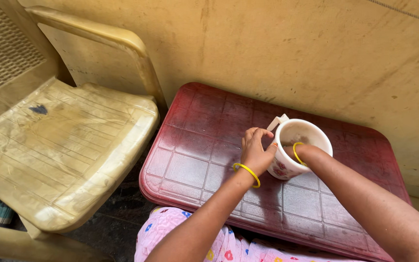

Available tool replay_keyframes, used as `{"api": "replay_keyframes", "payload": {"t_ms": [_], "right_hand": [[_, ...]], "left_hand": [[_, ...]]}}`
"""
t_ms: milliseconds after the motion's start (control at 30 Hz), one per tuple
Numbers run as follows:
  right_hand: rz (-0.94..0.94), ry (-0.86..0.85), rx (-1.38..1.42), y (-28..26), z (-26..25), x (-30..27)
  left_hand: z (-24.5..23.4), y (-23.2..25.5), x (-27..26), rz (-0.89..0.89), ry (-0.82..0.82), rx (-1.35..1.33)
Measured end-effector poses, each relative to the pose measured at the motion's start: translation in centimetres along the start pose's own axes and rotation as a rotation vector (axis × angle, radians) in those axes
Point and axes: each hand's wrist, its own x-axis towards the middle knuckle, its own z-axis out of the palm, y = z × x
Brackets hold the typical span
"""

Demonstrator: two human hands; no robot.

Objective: The person cleans a table by dipping a cloth into a cup of water, wringing it out, and then wiping the table surface with the cloth.

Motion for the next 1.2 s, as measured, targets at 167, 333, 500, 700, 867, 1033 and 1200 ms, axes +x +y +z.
{"api": "replay_keyframes", "payload": {"t_ms": [167,333,500,700,867,1033,1200], "right_hand": [[-0.115,0.06,-0.088,0.8,-0.9,-1.7],[-0.14,0.414,0.194,2.8,-4.6,-9.6],[-0.308,0.702,0.707,1.8,-6.4,-17.2],[-0.4,1.037,0.698,1.4,-6.1,-20.4],[0.011,0.866,0.637,2.8,-5.0,-18.6],[-0.039,0.652,0.414,1.7,-2.3,-13.4],[-0.075,0.67,0.558,4.0,0.7,-7.6]], "left_hand": [[-2.5,4.6,-0.4,0.166,0.036,-0.057],[-3.2,5.9,0.0,0.285,-0.012,0.004],[-1.0,6.6,0.4,0.376,-0.156,0.208],[1.4,7.5,1.8,0.267,-0.38,0.281],[0.7,6.7,3.4,0.114,-0.326,-0.099],[2.7,4.6,4.1,0.01,-0.45,-0.518],[3.2,2.5,5.0,0.037,-0.465,-0.706]]}}
